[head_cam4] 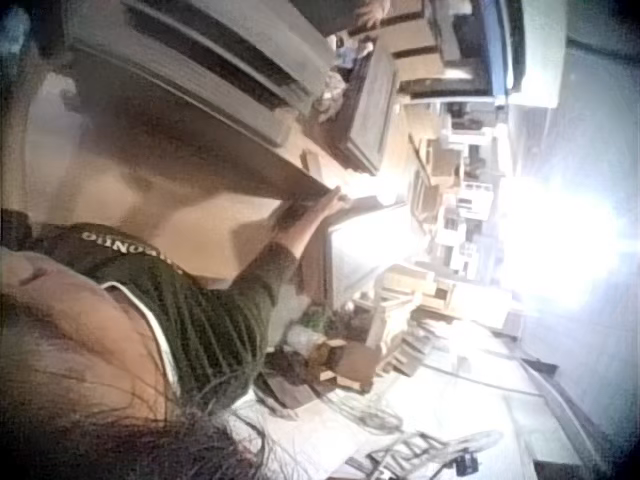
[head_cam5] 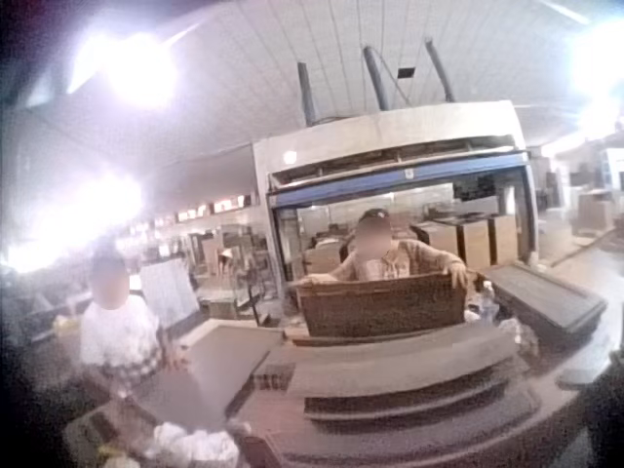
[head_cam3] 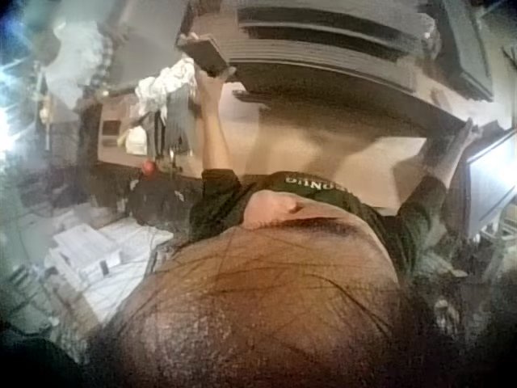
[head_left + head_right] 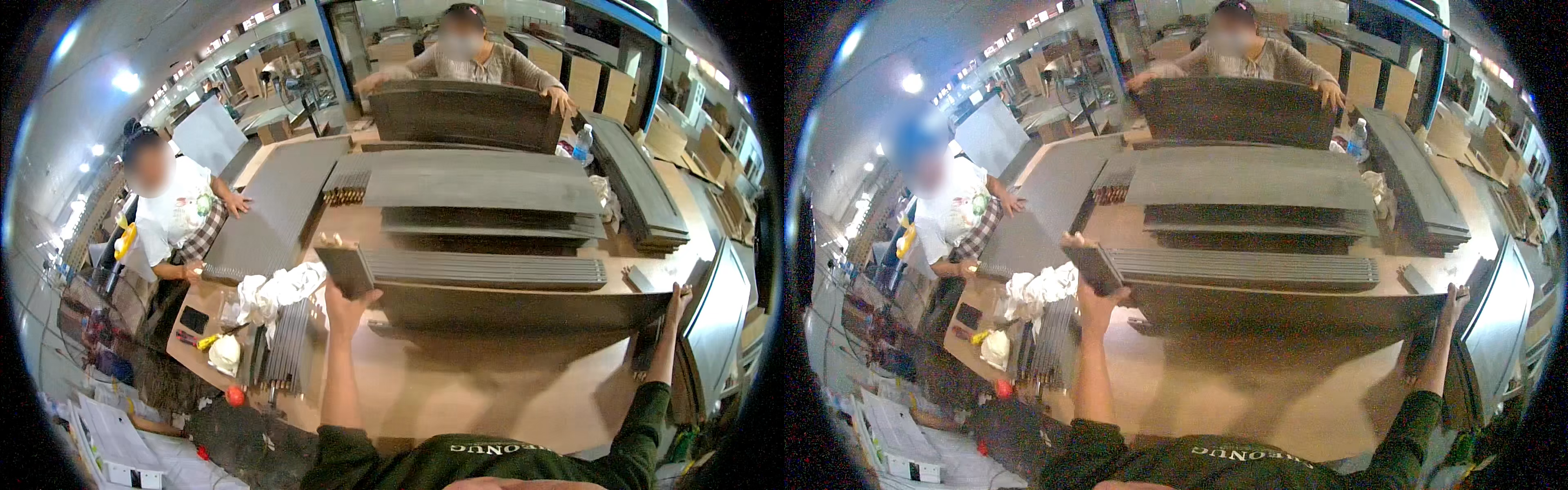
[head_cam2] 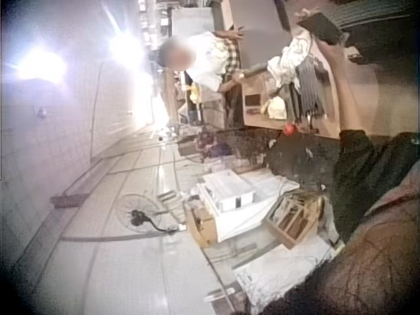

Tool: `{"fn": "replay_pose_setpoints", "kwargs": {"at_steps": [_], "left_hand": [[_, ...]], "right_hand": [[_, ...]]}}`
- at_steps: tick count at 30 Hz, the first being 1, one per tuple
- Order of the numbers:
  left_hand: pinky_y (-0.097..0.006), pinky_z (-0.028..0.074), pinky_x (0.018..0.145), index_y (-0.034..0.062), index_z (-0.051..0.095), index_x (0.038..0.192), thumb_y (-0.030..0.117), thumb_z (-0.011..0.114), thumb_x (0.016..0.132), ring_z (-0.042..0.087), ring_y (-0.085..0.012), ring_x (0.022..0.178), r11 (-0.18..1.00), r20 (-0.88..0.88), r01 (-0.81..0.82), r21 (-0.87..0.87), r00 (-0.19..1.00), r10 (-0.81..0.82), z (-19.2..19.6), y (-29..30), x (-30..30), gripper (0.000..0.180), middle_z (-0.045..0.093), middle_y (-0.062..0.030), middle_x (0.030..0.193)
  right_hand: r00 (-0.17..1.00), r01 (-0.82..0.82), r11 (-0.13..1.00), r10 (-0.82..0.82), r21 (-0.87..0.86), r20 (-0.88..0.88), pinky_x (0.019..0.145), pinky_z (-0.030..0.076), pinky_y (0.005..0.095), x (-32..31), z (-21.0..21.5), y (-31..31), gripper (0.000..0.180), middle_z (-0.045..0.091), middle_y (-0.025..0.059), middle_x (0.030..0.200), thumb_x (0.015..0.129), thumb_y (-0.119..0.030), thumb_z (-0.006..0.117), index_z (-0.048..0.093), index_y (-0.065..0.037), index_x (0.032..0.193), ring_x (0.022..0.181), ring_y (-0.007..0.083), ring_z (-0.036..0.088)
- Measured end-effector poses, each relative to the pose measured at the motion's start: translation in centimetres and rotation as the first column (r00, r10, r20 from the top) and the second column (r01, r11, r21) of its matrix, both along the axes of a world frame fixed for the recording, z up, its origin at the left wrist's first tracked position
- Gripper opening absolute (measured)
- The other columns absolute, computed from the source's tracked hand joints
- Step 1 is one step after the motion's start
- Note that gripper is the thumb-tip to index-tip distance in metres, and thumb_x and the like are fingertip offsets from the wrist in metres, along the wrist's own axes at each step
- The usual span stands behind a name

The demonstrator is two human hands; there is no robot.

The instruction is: The person handles wooden furniture panels on a worktable, picking them up, turning them over, and picking up wooden dowels by hand.

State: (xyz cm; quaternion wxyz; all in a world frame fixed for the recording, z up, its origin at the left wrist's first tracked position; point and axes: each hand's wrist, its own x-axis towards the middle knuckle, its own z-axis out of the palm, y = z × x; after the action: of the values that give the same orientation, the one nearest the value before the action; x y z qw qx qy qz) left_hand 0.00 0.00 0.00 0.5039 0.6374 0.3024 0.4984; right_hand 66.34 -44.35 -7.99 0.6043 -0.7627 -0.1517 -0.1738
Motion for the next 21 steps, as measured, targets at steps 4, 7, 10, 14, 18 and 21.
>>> {"fn": "replay_pose_setpoints", "kwargs": {"at_steps": [4,7,10,14,18,21], "left_hand": [[-0.033,0.042,0.089,0.0024,0.041,0.121,0.004,0.079,0.059,0.051,-0.02,0.103,0.989,-0.125,-0.078,0.126,0.988,0.094,-3.3,-0.5,0.1,0.073,0.052,-0.0092,0.115],[-0.033,0.043,0.086,0.0001,0.047,0.115,-0.001,0.076,0.058,0.052,-0.0209,0.104,0.997,0.065,-0.066,-0.046,0.996,0.069,-6.6,0.1,0.4,0.064,0.052,-0.0102,0.118],[-0.034,0.043,0.087,0.0,0.045,0.117,0.0,0.077,0.058,0.051,-0.0211,0.106,0.996,-0.293,-0.083,-0.027,0.953,0.072,-5.2,-0.9,-0.7,0.068,0.05,-0.0108,0.12],[-0.034,0.045,0.086,-0.001,0.042,0.119,0.002,0.078,0.059,0.052,-0.0216,0.104,0.994,-0.197,-0.063,0.093,0.977,0.081,-2.7,-1.6,-0.5,0.071,0.052,-0.011,0.116],[-0.033,0.046,0.085,-0.0016,0.039,0.12,0.005,0.079,0.061,0.054,-0.0224,0.099,0.958,-0.002,-0.227,0.176,0.973,0.231,-3.8,-0.4,1.0,0.071,0.054,-0.0108,0.108],[-0.03,0.047,0.084,-0.0014,0.04,0.119,0.003,0.078,0.062,0.054,-0.0215,0.097,0.992,-0.008,-0.023,0.127,1.0,0.024,-3.5,0.5,0.5,0.068,0.054,-0.0104,0.108]], "right_hand": [[1.0,-0.004,1.0,0.004,0.027,0.022,0.093,0.03,0.0316,1.1,-0.9,-0.9,0.079,0.038,0.0147,0.117,0.08,-0.039,0.064,0.022,0.007,0.128,0.109,0.0215,0.038],[0.991,0.04,0.997,-0.048,0.065,0.121,0.084,0.033,0.0295,1.1,-1.1,0.4,0.066,0.039,0.0066,0.099,0.081,-0.033,0.064,0.028,0.007,0.119,0.092,0.0166,0.038],[0.976,0.118,0.993,-0.116,-0.002,0.186,0.08,0.033,0.0276,1.3,-0.8,0.2,0.058,0.037,0.0029,0.092,0.081,-0.029,0.064,0.031,0.006,0.114,0.085,0.0137,0.036],[0.985,-0.026,0.998,0.015,0.062,0.172,0.078,0.029,0.0263,1.3,-0.2,-1.2,0.046,0.034,0.001,0.086,0.083,-0.031,0.061,0.035,0.001,0.104,0.079,0.0135,0.034],[0.972,-0.138,0.988,0.123,0.063,0.199,0.071,0.025,0.0247,-2.1,2.4,1.1,0.035,0.022,-0.0019,0.072,0.085,-0.022,0.057,0.026,-0.008,0.077,0.067,0.0113,0.024],[0.969,-0.051,0.997,0.035,0.06,0.245,0.07,0.026,0.026,-1.4,2.2,0.8,0.034,0.023,-0.0025,0.07,0.084,-0.02,0.057,0.027,-0.011,0.071,0.066,0.0111,0.024]]}}
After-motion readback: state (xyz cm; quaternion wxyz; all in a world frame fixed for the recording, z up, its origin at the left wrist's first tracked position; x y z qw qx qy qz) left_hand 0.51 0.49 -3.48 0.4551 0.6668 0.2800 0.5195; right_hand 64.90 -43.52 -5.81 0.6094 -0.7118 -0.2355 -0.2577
